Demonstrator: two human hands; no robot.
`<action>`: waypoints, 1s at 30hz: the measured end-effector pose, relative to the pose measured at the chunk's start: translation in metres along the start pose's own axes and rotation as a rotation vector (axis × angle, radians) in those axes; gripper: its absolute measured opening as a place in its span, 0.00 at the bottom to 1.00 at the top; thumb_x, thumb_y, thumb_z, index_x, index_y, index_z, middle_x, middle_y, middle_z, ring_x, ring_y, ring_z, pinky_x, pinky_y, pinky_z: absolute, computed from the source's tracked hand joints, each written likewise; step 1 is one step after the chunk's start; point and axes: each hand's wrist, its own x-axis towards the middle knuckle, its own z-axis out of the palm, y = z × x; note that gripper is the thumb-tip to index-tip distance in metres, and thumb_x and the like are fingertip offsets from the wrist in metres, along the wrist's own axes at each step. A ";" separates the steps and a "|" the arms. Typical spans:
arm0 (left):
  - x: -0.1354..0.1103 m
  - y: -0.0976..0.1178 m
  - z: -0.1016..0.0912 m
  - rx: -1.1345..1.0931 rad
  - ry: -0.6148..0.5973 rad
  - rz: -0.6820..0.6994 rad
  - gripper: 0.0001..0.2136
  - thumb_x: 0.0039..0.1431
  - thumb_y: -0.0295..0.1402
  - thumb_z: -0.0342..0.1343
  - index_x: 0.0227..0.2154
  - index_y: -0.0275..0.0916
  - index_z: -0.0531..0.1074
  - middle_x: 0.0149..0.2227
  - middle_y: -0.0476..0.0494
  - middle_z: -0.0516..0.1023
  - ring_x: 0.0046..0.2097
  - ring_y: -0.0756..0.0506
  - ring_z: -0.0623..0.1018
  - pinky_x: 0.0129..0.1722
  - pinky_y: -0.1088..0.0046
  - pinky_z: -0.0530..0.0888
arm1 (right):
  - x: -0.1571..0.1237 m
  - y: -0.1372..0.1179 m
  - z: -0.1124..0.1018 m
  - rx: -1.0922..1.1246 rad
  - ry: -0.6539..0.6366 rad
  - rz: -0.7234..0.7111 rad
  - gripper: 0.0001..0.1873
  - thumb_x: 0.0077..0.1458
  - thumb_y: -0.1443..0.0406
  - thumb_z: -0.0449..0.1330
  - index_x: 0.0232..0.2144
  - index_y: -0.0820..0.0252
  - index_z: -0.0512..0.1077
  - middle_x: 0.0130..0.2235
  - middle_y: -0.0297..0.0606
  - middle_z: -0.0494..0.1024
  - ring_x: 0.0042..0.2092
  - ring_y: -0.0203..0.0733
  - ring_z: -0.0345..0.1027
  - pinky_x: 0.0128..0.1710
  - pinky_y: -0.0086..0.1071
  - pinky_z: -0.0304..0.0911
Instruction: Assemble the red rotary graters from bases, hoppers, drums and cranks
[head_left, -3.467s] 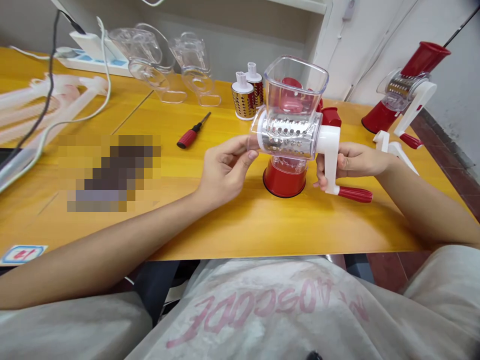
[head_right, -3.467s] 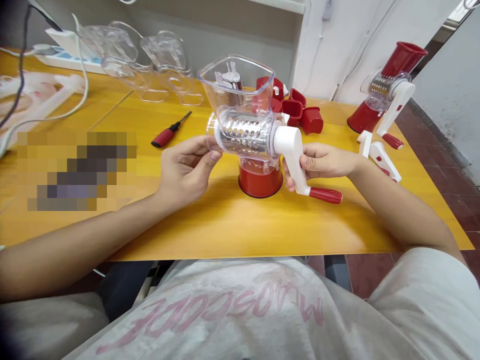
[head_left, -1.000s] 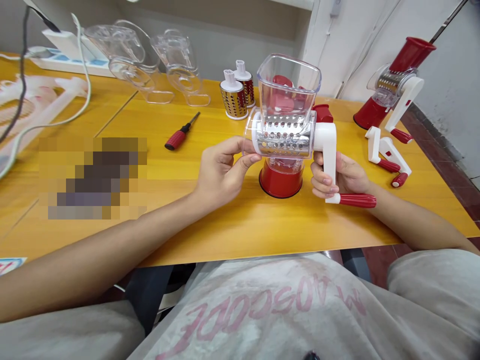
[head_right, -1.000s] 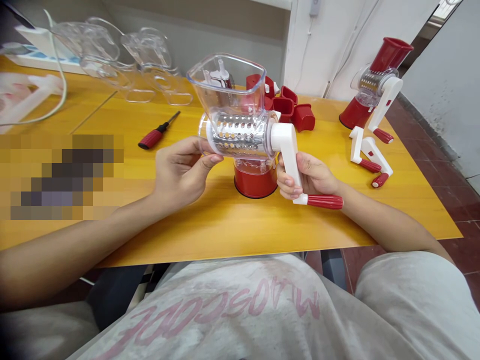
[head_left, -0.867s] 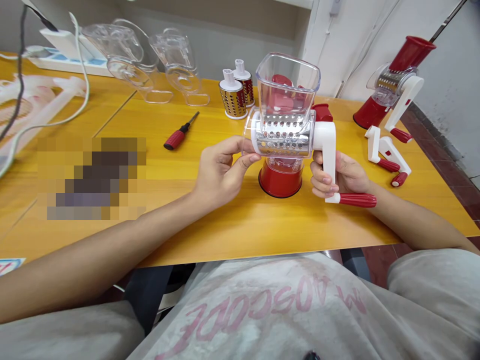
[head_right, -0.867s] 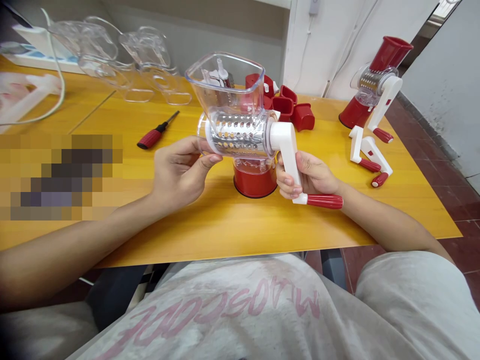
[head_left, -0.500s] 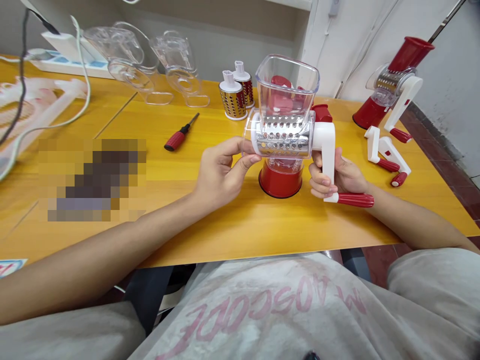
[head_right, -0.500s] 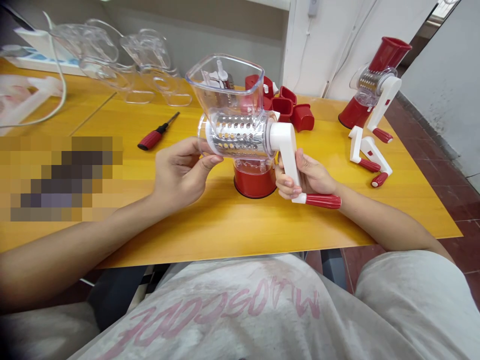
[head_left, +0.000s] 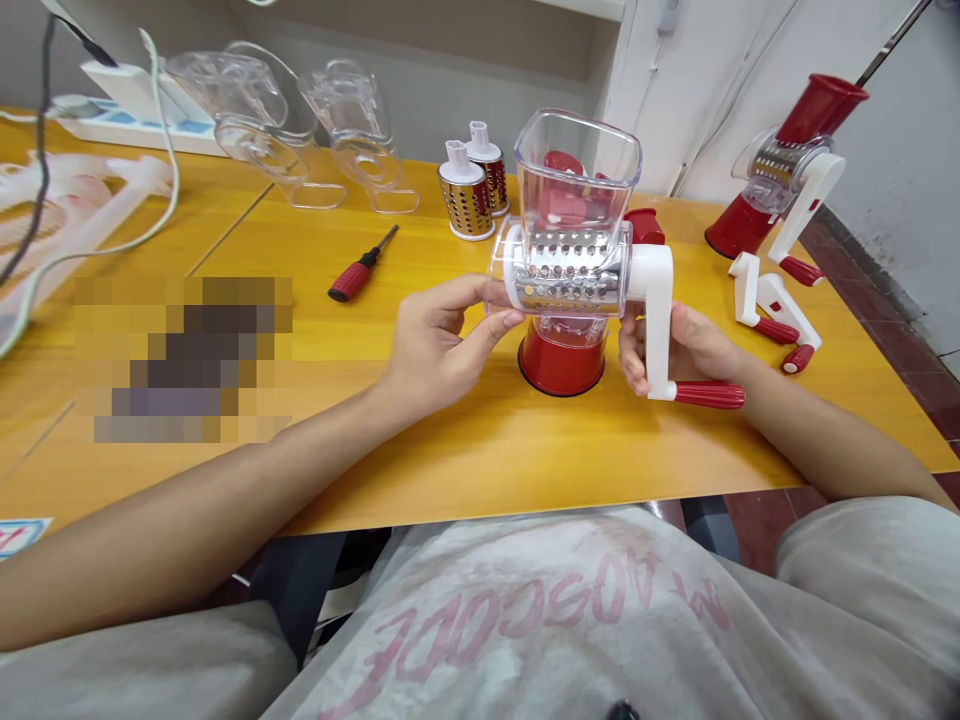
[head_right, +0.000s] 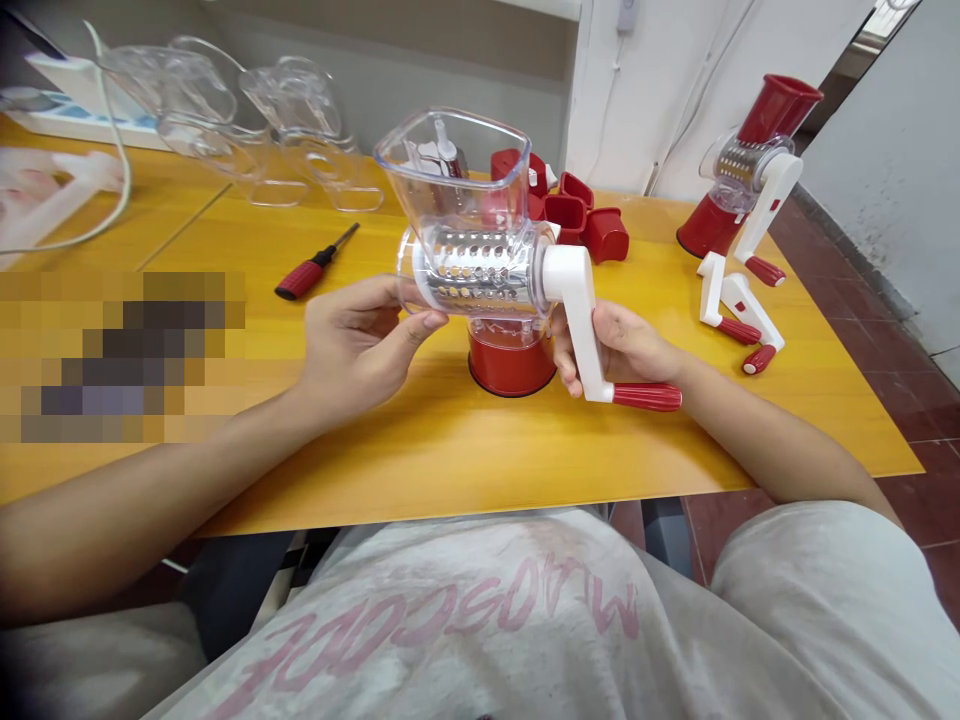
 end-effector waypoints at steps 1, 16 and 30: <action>0.000 0.000 0.000 0.004 -0.002 0.009 0.18 0.80 0.56 0.75 0.44 0.46 0.90 0.42 0.42 0.92 0.42 0.39 0.88 0.47 0.56 0.83 | -0.003 -0.004 -0.005 -0.047 0.009 -0.002 0.37 0.75 0.30 0.73 0.56 0.53 0.73 0.39 0.35 0.89 0.35 0.44 0.87 0.36 0.36 0.84; -0.002 0.009 -0.009 0.111 0.004 0.211 0.12 0.81 0.47 0.76 0.42 0.47 0.91 0.37 0.45 0.91 0.36 0.42 0.86 0.39 0.59 0.78 | -0.031 -0.071 -0.017 -0.683 -0.103 0.223 0.25 0.74 0.44 0.79 0.57 0.55 0.86 0.49 0.42 0.94 0.46 0.48 0.91 0.46 0.36 0.84; -0.005 0.008 -0.011 0.154 -0.009 0.130 0.18 0.77 0.58 0.76 0.42 0.49 0.91 0.39 0.43 0.92 0.38 0.39 0.87 0.44 0.55 0.83 | -0.041 -0.096 0.024 -1.171 -0.096 0.312 0.25 0.78 0.44 0.69 0.35 0.54 0.83 0.28 0.35 0.83 0.26 0.40 0.71 0.32 0.37 0.56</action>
